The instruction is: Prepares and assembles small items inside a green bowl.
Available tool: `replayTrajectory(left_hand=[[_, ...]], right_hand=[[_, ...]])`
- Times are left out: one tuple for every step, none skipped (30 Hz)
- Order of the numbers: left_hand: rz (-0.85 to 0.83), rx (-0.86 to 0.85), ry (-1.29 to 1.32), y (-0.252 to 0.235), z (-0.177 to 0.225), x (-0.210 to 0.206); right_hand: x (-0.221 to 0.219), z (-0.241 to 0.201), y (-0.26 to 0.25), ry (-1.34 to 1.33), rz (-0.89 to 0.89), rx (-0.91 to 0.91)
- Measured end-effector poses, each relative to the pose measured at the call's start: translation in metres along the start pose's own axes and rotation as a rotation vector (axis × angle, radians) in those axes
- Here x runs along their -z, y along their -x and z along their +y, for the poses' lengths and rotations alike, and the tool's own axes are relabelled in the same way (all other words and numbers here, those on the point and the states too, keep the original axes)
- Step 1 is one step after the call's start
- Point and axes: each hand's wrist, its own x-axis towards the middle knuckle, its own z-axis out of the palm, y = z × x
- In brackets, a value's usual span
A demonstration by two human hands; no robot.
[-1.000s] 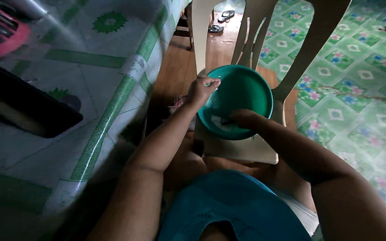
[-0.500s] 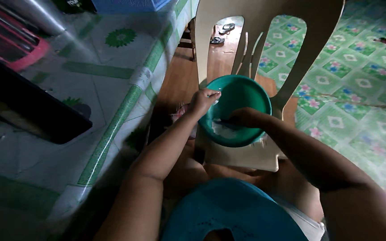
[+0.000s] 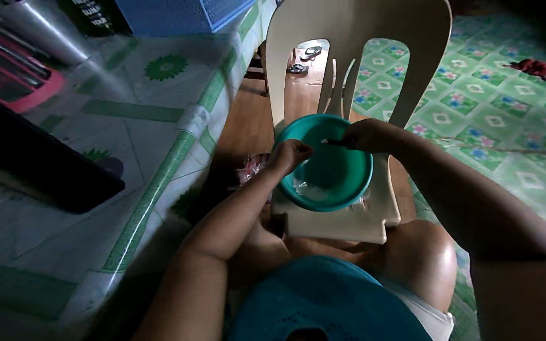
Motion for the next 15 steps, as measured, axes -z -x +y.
replayTrajectory(left_hand=[[0.001, -0.004, -0.01, -0.001, 0.0, -0.001], [0.0, -0.011, -0.026, -0.002, 0.001, -0.001], [-0.007, -0.021, -0.048, -0.002, 0.001, -0.002], [-0.014, -0.029, -0.072, -0.002, 0.002, -0.002], [-0.018, -0.046, -0.098, -0.002, 0.003, -0.002], [-0.019, -0.067, -0.121, -0.002, 0.004, -0.002], [-0.022, -0.084, -0.138, -0.002, 0.005, -0.003], [-0.026, -0.103, -0.152, -0.001, 0.005, -0.003], [-0.028, -0.126, -0.16, -0.001, 0.006, -0.003], [-0.027, -0.145, -0.167, 0.0, 0.005, -0.004], [-0.027, -0.157, -0.177, 0.0, 0.005, -0.004], [-0.031, -0.169, -0.186, 0.0, 0.005, -0.004], [-0.033, -0.179, -0.191, 0.0, 0.005, -0.004], [-0.036, -0.188, -0.191, 0.001, 0.006, -0.004], [-0.045, -0.192, -0.195, 0.002, 0.007, -0.004]], right_hand=[[-0.006, 0.007, -0.003, 0.003, 0.03, 0.025], [-0.011, 0.01, -0.005, -0.003, 0.048, 0.042], [-0.013, 0.012, -0.005, -0.013, 0.052, 0.047], [-0.015, 0.012, -0.005, -0.028, 0.055, 0.055], [-0.013, 0.009, -0.003, -0.039, 0.034, 0.046], [-0.011, 0.004, -0.001, -0.037, 0.008, 0.035], [-0.012, 0.004, 0.0, -0.03, 0.008, 0.044], [-0.013, 0.006, -0.001, -0.022, 0.01, 0.057], [-0.013, 0.006, -0.001, -0.012, 0.004, 0.062], [-0.013, 0.006, -0.001, -0.004, 0.004, 0.069], [-0.013, 0.005, 0.0, 0.012, -0.003, 0.069], [-0.011, 0.003, 0.0, 0.033, -0.026, 0.06], [-0.008, 0.0, 0.0, 0.06, -0.057, 0.049], [-0.006, -0.002, 0.0, 0.092, -0.086, 0.044], [-0.005, -0.004, -0.001, 0.123, -0.096, 0.05]])
